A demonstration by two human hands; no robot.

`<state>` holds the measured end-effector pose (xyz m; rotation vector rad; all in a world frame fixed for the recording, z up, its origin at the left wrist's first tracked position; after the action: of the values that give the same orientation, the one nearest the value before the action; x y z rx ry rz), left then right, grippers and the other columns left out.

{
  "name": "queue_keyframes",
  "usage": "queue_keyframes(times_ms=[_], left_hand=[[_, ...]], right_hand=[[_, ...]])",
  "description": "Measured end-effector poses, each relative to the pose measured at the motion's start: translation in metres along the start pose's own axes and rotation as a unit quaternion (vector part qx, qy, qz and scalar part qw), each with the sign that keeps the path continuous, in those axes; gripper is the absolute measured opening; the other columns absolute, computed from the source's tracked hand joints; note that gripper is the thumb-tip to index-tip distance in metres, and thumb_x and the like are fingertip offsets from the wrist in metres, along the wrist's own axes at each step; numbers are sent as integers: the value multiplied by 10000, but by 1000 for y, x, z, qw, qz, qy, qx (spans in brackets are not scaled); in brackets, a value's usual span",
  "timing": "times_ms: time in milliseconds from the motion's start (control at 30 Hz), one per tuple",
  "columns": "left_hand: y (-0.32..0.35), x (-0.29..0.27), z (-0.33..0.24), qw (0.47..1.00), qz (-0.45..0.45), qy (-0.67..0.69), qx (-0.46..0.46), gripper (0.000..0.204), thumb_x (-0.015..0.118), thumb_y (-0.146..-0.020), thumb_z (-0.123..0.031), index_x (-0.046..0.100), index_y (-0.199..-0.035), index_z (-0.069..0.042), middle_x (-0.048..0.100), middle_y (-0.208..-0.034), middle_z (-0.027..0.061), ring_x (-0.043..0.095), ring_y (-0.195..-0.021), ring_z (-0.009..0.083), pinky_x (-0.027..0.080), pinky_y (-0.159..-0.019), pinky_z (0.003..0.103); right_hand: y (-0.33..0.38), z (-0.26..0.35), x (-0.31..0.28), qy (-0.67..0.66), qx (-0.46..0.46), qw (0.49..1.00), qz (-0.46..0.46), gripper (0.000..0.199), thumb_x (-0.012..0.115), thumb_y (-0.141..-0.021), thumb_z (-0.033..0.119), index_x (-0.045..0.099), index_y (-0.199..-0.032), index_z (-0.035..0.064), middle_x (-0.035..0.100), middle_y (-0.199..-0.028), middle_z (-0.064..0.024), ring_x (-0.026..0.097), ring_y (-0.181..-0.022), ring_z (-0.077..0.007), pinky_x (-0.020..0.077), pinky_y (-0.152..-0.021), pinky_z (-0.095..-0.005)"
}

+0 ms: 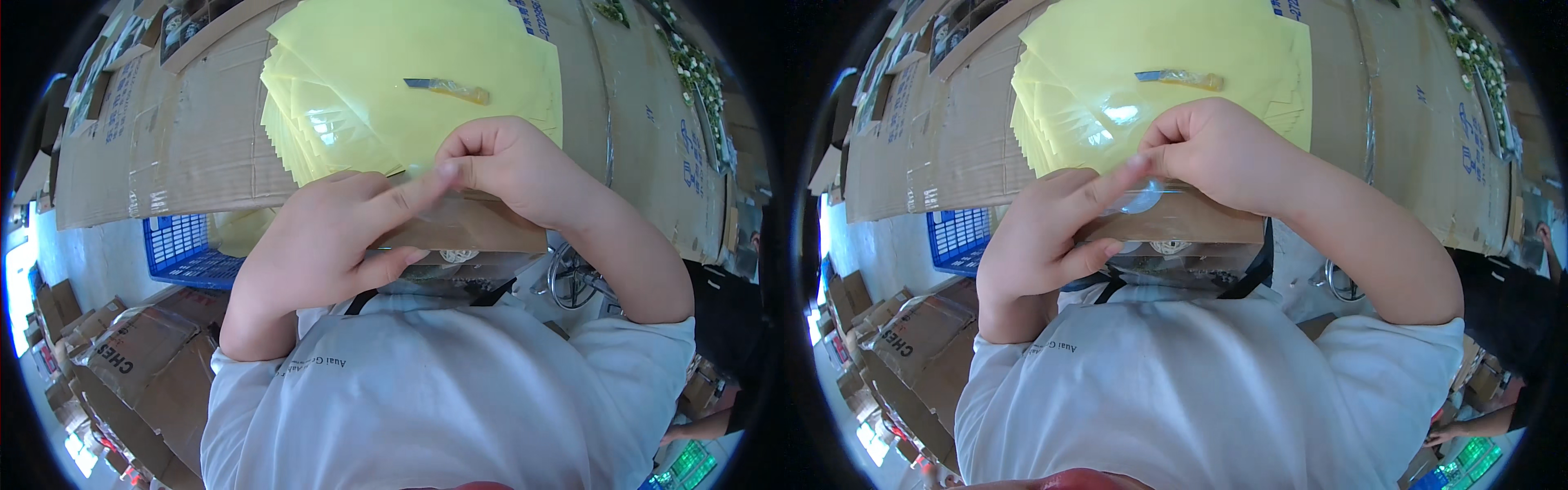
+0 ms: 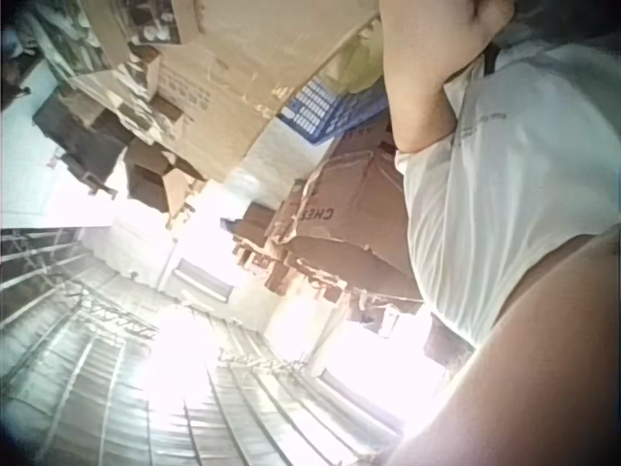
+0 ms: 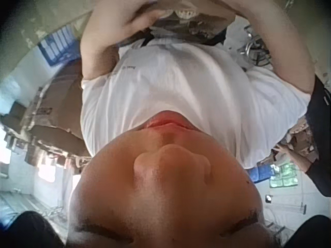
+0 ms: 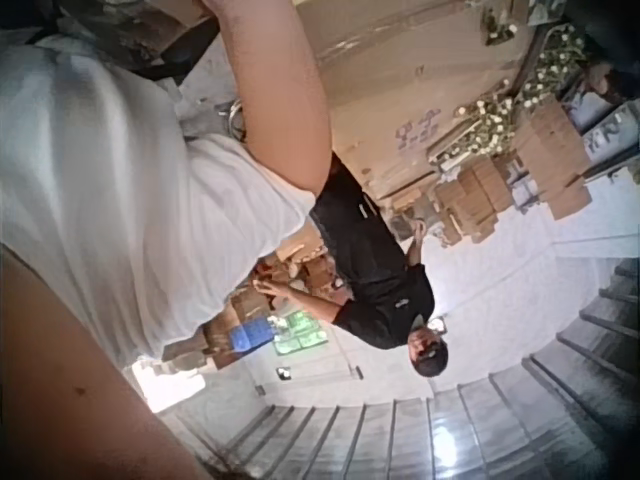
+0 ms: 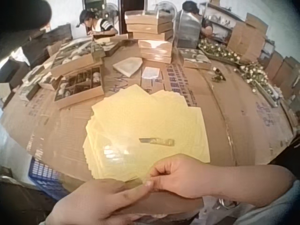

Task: Packaging various small decorative items into divided gift boxes and sealing them with clear adhesive film.

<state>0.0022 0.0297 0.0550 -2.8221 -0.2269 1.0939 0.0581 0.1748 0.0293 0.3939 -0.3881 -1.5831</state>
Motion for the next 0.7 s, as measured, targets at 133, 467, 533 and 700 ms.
queue_keyframes(times_ms=[133,467,533,700], left_hand=[[-3,-1,-6,998,44,-40,-3,502,613,-805,-273,570,-1280,-118,494,-708,110,481,-638,295,406,-590,374],[5,2,-9,998,-10,-59,-18,524,657,-782,-403,588,-1183,-73,555,-787,118,546,-713,315,441,-632,378],[10,-3,-9,998,-47,-36,-27,565,687,-753,-449,589,-1134,-43,583,-827,124,571,-749,324,454,-653,378],[32,-17,1,998,-55,-27,-4,635,739,-655,-474,569,-1060,-16,604,-922,140,582,-782,346,467,-700,396]], right_hand=[[2,0,0,79,5,997,-13,171,666,-841,181,676,-821,12,635,-713,-36,540,-660,-106,442,-630,-273],[-6,-1,6,227,129,962,79,220,700,-755,231,683,-779,13,629,-669,-94,567,-632,-159,451,-597,-316],[-7,-4,12,244,146,952,116,227,703,-745,237,686,-783,14,632,-675,-103,579,-639,-162,456,-598,-321],[-10,20,16,262,-17,964,49,196,673,-801,186,654,-780,-8,621,-657,-54,538,-622,-107,446,-605,-295]])
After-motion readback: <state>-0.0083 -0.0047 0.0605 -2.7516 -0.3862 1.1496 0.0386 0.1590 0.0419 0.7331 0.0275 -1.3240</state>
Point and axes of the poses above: each hand's wrist, its own y-axis away from the middle knuckle, its own x-axis out of the palm, z = x × y, the point moved 6 cm from there along -y, towards the middle knuckle
